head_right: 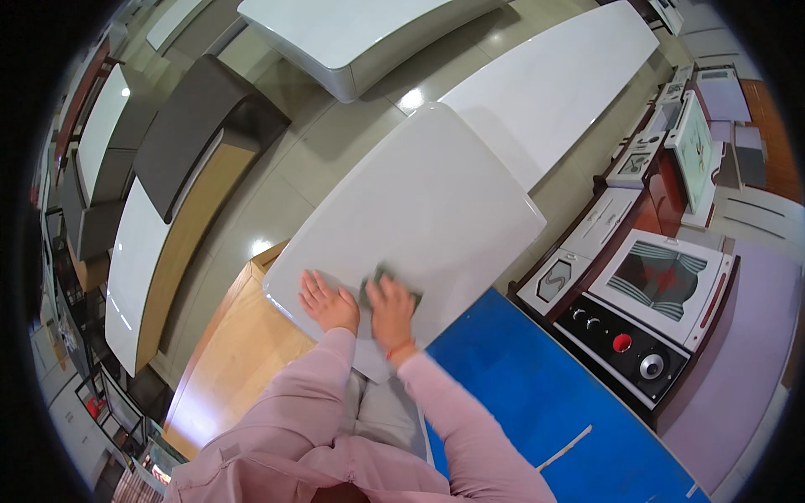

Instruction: The person wipes a large white countertop with a green cloth, then moves to wipe a white appliance lid and a brown wooden cabinet. The person uses the cloth to clean each surface in sequence.

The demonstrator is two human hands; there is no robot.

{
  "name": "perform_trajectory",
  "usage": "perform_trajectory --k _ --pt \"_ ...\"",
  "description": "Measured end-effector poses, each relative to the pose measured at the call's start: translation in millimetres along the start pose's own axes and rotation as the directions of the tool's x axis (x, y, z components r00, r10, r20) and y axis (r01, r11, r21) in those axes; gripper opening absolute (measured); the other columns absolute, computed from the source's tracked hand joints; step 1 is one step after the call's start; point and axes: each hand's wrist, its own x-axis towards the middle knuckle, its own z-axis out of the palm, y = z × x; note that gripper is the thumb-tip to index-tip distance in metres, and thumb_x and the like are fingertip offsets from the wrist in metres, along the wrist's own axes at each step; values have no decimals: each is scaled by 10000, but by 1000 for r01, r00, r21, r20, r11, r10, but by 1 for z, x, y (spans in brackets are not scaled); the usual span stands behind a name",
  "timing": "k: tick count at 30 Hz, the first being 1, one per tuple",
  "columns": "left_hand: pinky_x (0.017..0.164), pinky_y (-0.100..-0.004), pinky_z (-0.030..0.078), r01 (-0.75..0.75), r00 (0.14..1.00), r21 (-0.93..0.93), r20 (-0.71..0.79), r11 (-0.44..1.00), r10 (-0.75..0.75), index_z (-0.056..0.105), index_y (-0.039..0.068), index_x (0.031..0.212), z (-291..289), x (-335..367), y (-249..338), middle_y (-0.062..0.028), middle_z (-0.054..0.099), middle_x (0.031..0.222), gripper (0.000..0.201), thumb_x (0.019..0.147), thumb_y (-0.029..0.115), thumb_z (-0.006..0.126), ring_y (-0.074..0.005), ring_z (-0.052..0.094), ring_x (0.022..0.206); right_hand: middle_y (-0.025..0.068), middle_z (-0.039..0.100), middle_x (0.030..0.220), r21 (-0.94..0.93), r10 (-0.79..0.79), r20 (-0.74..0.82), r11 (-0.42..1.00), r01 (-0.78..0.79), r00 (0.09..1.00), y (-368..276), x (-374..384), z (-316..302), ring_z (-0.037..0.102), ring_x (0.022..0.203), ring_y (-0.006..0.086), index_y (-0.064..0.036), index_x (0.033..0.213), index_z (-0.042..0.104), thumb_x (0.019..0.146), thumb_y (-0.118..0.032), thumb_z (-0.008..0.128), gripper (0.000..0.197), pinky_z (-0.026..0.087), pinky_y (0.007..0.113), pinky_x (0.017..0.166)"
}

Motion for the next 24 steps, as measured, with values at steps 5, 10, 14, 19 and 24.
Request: perform_trajectory --k 5,10,14,19,24 --pt "1231 -559 160 -9 1000 7 -3 1000 9 383 -8 1505 -2 -3 1 -178 286 1632 694 907 296 563 -335 243 1519 54 512 1445 6 -463 118 885 466 879 44 -32 -12 471 1315 313 -249 1374 588 819 -87 618 579 384 502 1038" --pt "1236 -553 143 1 998 14 57 1000 -1 381 2 1510 -10 -2 6 -174 264 1641 700 906 307 561 -330 226 1524 63 591 1342 -341 -327 232 855 391 916 124 151 -106 570 1209 279 -222 1240 627 814 -100 611 443 410 459 1025" --pt "1237 -549 137 -2 999 6 42 1000 2 372 -2 1514 -8 1 7 -173 254 1643 709 906 314 556 -331 220 1524 123 603 1339 -324 67 -494 911 -255 867 141 236 -100 555 1250 321 -149 1267 623 863 -17 606 426 406 513 1042" --pt "1236 -556 126 -21 1000 -18 1 1000 21 355 -25 1506 -8 -1 6 -193 274 1628 709 899 277 564 -356 220 1520 127 632 1293 -106 130 -524 971 -216 842 47 243 -31 591 1167 336 -120 1228 646 867 -14 560 387 460 480 944" --pt "1232 -556 140 -23 999 -29 -29 999 22 350 -19 1510 -6 -2 6 -195 268 1630 715 895 270 569 -359 227 1517 95 577 1377 75 -411 -62 907 415 909 -26 142 5 518 1237 304 -151 1204 675 891 -116 570 332 400 468 1011"
